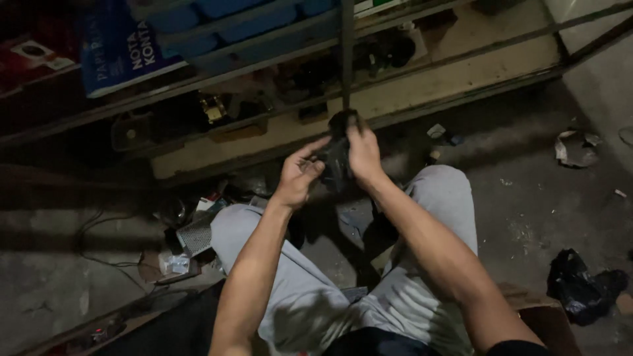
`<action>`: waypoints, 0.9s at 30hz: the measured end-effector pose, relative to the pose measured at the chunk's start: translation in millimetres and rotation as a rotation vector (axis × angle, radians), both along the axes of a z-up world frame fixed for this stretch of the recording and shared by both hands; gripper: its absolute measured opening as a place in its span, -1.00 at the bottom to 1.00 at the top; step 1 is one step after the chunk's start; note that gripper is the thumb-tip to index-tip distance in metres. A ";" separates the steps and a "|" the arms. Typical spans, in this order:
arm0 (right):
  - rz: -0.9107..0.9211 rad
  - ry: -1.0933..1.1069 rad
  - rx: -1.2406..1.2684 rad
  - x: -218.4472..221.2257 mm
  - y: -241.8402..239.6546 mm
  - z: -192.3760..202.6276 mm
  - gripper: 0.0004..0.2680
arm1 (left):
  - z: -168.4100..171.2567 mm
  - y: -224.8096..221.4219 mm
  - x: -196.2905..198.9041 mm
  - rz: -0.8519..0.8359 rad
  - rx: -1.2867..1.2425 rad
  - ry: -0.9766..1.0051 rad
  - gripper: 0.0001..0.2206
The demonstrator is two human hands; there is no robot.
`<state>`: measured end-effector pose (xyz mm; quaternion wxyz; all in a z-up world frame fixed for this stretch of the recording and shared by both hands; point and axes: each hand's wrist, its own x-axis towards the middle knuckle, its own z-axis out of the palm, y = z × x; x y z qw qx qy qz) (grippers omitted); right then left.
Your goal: The person cleans a motorcycle electrical component with a cloth in a storage room.
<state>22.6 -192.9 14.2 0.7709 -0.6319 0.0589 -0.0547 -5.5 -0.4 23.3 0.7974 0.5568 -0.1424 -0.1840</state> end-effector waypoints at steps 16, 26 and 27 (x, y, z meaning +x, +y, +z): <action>-0.101 -0.117 0.088 -26.8 21.5 35.4 -0.81 | 38.9 -36.8 -3.6 0.654 0.654 -0.557 -0.60; -0.012 -0.165 0.009 -13.1 -9.5 -18.0 -0.83 | -0.8 -16.3 -2.0 0.542 0.199 -0.134 -0.48; -0.172 -0.040 0.095 -7.6 -19.2 -47.5 -0.78 | -9.4 -12.0 -5.0 0.557 0.042 -0.040 -0.43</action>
